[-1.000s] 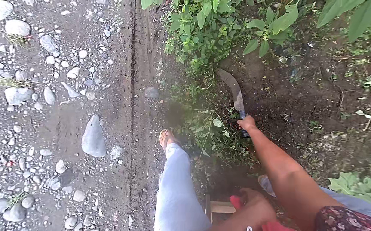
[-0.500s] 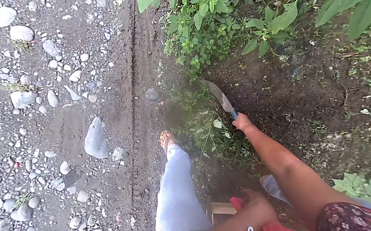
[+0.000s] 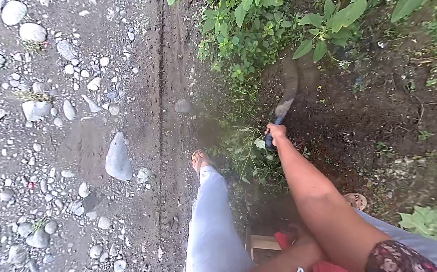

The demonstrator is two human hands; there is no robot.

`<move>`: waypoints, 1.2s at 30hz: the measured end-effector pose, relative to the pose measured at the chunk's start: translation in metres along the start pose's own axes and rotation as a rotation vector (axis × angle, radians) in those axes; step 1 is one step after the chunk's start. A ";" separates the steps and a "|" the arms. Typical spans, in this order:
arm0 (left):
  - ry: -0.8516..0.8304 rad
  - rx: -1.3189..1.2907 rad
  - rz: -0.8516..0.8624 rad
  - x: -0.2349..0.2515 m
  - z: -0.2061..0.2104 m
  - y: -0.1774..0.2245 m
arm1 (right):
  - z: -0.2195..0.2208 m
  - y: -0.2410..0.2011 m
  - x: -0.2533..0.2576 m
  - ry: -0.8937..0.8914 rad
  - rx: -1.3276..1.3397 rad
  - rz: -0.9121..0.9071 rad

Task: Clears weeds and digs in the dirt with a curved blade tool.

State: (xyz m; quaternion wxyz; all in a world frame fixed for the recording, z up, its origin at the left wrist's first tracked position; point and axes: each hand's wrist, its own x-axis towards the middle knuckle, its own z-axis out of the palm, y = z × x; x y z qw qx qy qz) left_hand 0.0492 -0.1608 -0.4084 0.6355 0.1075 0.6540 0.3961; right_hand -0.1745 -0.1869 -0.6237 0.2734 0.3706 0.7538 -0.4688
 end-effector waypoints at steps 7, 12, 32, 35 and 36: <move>-0.346 0.366 -0.164 0.011 -0.025 0.032 | -0.009 -0.022 -0.008 -0.220 -1.191 -0.281; -0.262 0.215 -0.143 0.018 -0.020 0.022 | -0.019 -0.021 0.008 -0.034 -0.658 -0.170; -0.258 0.244 -0.170 0.023 -0.019 0.025 | 0.002 -0.019 -0.016 -0.200 -1.168 -0.219; -0.299 0.349 -0.205 0.026 -0.017 0.032 | -0.008 -0.023 -0.009 -0.170 -1.175 -0.288; -0.301 0.365 -0.214 0.026 -0.017 0.032 | -0.010 -0.023 -0.006 -0.137 -1.078 -0.277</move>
